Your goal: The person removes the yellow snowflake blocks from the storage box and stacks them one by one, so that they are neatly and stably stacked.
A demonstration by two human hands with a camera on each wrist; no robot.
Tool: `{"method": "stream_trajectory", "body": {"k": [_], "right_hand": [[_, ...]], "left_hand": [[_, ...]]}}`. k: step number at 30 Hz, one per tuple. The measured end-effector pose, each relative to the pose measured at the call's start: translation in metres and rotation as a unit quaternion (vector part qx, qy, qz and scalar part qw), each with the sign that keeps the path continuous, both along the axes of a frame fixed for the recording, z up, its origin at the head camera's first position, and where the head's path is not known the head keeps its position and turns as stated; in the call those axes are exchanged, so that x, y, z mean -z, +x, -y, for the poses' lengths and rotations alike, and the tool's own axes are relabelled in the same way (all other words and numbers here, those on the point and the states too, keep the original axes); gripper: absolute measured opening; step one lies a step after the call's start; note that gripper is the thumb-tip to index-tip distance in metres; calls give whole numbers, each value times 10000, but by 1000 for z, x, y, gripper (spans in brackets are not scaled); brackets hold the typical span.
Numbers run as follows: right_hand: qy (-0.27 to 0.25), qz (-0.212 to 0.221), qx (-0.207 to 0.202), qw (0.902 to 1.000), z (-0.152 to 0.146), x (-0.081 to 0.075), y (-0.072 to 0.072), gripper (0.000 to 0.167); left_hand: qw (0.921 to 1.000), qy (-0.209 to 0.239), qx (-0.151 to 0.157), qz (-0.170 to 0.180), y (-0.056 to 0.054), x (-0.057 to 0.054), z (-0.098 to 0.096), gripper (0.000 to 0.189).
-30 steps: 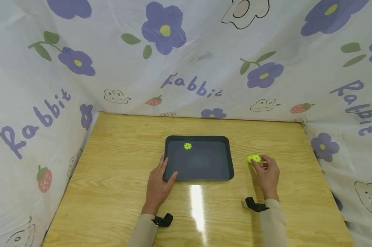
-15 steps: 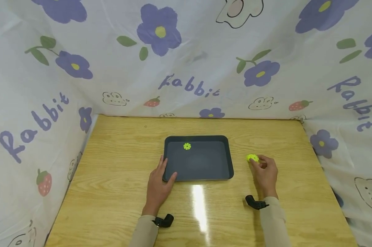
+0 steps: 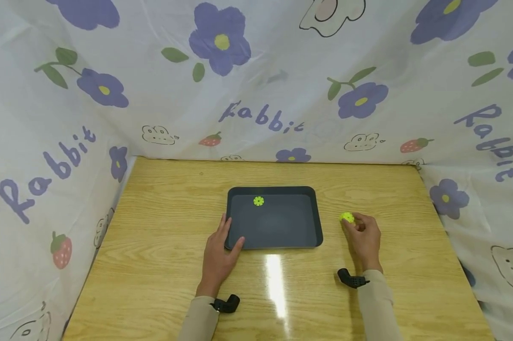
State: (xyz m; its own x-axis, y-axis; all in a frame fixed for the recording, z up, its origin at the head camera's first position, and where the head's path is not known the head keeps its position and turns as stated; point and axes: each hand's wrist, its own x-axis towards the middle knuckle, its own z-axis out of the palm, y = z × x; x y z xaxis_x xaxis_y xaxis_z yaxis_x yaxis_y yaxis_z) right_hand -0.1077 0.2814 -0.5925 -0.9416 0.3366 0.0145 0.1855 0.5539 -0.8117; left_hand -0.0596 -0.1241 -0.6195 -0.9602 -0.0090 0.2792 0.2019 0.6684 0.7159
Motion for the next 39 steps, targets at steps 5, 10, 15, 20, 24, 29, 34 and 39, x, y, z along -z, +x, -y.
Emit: {"method": "stream_trajectory", "body": {"k": [5,10,15,20,24,29,34,39], "right_hand": [[16,-9,-49,10000,2,-1,-2,42],[94,-10,-62,9999,3,-1,-4,51],[-14,-150,38,9999,9,-3,-3,64],[-93,-617,-251,9977,25,-13,-11,57],[-156,-984,-752,9922,47,-26,-26,46],[-143,-1194,-1435,9823,85,-36,-44,33],[342,-1072,-2225,9684,126,-33,-57,25],[778,-590,-2804,9549,162,-21,-66,27]], "left_hand": [[9999,48,-51,77,0,0,1,70],[9999,114,-66,110,1,1,2,70],[10000,28,-8,82,0,1,5,71],[9999,-26,47,90,-2,0,7,72],[9999,-12,62,136,-2,0,7,72],[9999,-1,70,105,-1,0,5,71],[9999,-20,64,141,0,1,4,72],[9998,-2,43,210,0,1,3,71]]}}
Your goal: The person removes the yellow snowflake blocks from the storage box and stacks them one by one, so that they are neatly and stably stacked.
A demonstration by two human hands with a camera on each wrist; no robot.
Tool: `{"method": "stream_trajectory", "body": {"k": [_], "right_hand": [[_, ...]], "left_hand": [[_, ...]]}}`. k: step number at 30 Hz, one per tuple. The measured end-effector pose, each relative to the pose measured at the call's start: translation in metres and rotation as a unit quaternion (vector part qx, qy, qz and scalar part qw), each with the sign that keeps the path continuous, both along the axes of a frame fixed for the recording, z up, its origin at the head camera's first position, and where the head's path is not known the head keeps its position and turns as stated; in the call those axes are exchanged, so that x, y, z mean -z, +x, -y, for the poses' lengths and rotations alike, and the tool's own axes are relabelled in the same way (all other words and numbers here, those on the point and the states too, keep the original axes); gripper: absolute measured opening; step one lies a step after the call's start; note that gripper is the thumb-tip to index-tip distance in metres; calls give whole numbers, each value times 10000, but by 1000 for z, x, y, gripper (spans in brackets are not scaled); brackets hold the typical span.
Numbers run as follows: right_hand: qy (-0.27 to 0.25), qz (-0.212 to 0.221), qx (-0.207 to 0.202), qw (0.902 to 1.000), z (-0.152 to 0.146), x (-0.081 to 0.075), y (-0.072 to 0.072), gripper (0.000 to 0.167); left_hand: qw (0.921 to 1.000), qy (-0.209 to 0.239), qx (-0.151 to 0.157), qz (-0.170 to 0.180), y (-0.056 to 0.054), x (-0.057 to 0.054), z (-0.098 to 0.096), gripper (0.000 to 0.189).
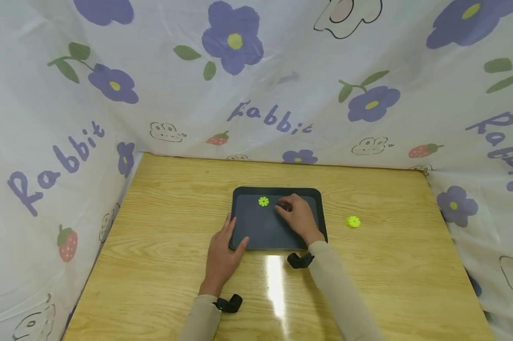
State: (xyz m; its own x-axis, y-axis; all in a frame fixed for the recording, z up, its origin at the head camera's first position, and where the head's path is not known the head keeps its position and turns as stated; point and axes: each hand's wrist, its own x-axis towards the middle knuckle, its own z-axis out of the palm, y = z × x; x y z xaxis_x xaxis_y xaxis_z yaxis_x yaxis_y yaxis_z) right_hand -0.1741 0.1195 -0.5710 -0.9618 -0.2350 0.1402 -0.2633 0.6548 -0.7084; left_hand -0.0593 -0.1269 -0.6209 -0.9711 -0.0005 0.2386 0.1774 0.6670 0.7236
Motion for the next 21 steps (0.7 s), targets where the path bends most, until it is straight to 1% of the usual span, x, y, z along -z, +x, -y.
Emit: {"method": "stream_trajectory", "body": {"k": [2,6,9,12,17,21], "right_hand": [[111,139,-43,9998,10,4,-3,32],[327,374,89,9987,27,7,-6,43],[520,427,198,9975,37,9,-9,50],[695,377,256,9965,43,10,-12,53],[973,347,269,9943,50,12,-14,48],[921,376,265,9947,52,12,-14,43]], "left_hand": [[10000,-3,3,-11,0,1,-1,71],[10000,-23,-4,-37,0,2,-2,71],[10000,-40,-45,-77,0,3,-3,71],[9999,-42,-58,-122,0,3,-3,71],[9999,-49,-68,-150,0,2,-2,71],[9999,-78,-75,-124,-1,1,-1,71]]}}
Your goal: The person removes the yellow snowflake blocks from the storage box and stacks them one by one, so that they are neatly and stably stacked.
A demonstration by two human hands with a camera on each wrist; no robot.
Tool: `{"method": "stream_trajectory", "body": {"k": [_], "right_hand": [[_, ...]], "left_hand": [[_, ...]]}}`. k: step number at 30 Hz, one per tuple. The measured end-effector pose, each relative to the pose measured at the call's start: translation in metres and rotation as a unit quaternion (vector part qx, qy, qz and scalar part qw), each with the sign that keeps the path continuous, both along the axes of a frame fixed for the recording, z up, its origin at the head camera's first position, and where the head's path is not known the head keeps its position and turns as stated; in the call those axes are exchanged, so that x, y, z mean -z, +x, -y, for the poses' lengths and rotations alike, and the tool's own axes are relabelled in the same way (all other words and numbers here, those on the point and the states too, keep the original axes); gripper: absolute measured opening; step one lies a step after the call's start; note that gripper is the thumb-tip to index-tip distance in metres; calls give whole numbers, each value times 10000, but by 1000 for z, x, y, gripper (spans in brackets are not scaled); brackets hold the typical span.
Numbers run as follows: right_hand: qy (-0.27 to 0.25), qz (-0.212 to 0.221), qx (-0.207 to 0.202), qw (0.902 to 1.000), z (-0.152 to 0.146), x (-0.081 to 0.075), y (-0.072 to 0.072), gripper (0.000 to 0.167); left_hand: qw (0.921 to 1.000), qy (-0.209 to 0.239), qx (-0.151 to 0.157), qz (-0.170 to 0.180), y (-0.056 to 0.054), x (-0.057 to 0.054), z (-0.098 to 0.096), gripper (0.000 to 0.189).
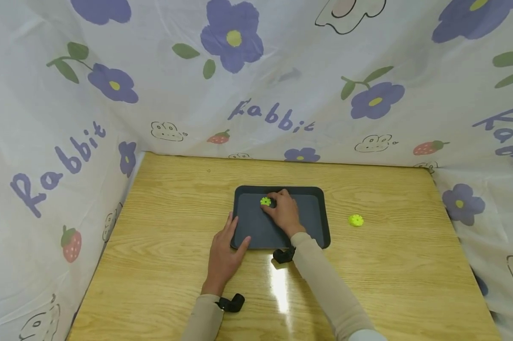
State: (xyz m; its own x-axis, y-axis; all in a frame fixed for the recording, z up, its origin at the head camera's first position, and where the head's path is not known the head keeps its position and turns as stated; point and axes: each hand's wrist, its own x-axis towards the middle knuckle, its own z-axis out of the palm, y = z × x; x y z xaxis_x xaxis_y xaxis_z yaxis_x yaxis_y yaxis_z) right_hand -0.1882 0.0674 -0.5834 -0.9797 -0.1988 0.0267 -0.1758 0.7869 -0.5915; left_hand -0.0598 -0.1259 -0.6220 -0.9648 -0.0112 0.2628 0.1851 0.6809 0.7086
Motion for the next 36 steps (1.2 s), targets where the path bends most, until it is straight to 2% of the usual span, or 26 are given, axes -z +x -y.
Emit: {"method": "stream_trajectory", "body": {"k": [5,11,17,22,31,36], "right_hand": [[-154,73,-121,9998,-2,-3,0,38],[-78,-29,-379,9992,-8,-9,4,38],[-17,49,-441,9990,-14,-13,6,40],[57,-122,-508,9986,-20,-15,7,38],[-786,-844,-292,9929,-57,-31,21,38],[-1068,-1076,211,9882,-95,-37,28,38]], "left_hand": [[10000,-12,0,15,-1,-1,1,71],[10000,-47,0,-18,0,-2,0,71],[9999,-46,21,-128,0,-4,-1,70],[9999,-37,49,-143,0,-3,0,71],[9999,74,41,-145,-2,-1,1,71],[9999,116,70,-52,-1,0,0,72]]}}
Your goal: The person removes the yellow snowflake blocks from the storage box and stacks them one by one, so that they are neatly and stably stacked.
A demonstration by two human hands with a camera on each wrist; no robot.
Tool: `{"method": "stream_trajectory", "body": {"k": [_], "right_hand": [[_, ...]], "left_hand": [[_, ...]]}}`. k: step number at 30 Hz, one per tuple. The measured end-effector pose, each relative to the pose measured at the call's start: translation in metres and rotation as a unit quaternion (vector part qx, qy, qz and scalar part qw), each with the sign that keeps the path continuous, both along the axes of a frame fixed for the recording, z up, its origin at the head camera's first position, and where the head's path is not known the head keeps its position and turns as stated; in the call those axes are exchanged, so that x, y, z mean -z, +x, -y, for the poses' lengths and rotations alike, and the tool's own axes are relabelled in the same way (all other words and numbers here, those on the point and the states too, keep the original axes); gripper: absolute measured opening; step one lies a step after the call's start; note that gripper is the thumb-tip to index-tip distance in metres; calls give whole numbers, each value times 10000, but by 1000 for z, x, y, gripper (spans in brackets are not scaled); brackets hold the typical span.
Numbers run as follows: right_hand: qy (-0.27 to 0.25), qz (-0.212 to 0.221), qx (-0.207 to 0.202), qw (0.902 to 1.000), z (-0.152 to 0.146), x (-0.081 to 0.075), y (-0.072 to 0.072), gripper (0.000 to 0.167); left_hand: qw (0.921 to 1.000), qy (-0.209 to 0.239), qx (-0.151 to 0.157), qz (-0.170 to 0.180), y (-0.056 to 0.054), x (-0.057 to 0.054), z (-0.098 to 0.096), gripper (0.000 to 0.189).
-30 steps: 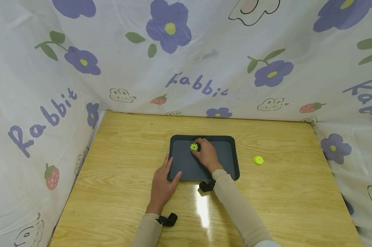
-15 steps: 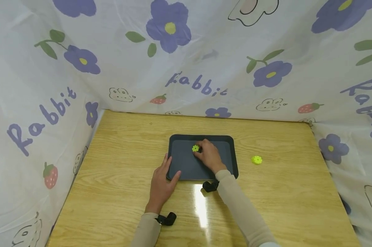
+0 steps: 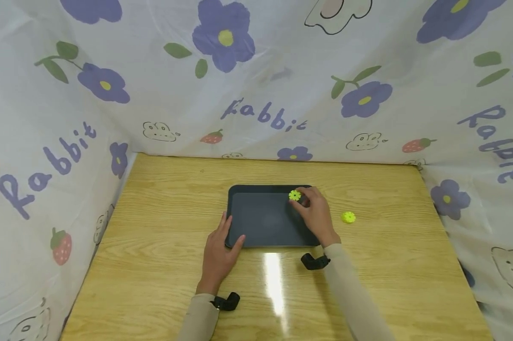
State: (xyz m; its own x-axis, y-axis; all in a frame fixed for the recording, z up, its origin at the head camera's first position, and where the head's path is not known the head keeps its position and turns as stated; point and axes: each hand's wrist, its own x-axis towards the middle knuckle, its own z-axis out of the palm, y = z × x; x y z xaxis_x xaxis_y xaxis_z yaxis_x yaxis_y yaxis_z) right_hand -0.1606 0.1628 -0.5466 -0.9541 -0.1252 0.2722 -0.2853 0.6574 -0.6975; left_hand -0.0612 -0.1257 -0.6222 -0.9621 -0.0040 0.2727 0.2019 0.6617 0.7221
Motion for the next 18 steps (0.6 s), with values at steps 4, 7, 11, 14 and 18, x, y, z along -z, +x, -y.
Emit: {"method": "stream_trajectory", "body": {"k": [4,7,11,14,18], "right_hand": [[-431,-205,647,9968,-31,-1,6,39],[-745,-324,1209,9893,-52,2,13,38],[-1127,-318,1989,9730,-79,10,26,37],[-1367,-169,2479,9589,-96,18,37,37],[-1401,104,2773,9505,-109,29,48,39]], "left_hand": [[10000,-23,-5,-13,0,-1,2,72],[10000,-52,-30,-29,0,-2,4,71],[10000,-65,-31,2,-1,0,4,71],[10000,-67,-9,12,-2,4,2,72],[10000,-30,-11,-5,-2,5,0,72]]}}
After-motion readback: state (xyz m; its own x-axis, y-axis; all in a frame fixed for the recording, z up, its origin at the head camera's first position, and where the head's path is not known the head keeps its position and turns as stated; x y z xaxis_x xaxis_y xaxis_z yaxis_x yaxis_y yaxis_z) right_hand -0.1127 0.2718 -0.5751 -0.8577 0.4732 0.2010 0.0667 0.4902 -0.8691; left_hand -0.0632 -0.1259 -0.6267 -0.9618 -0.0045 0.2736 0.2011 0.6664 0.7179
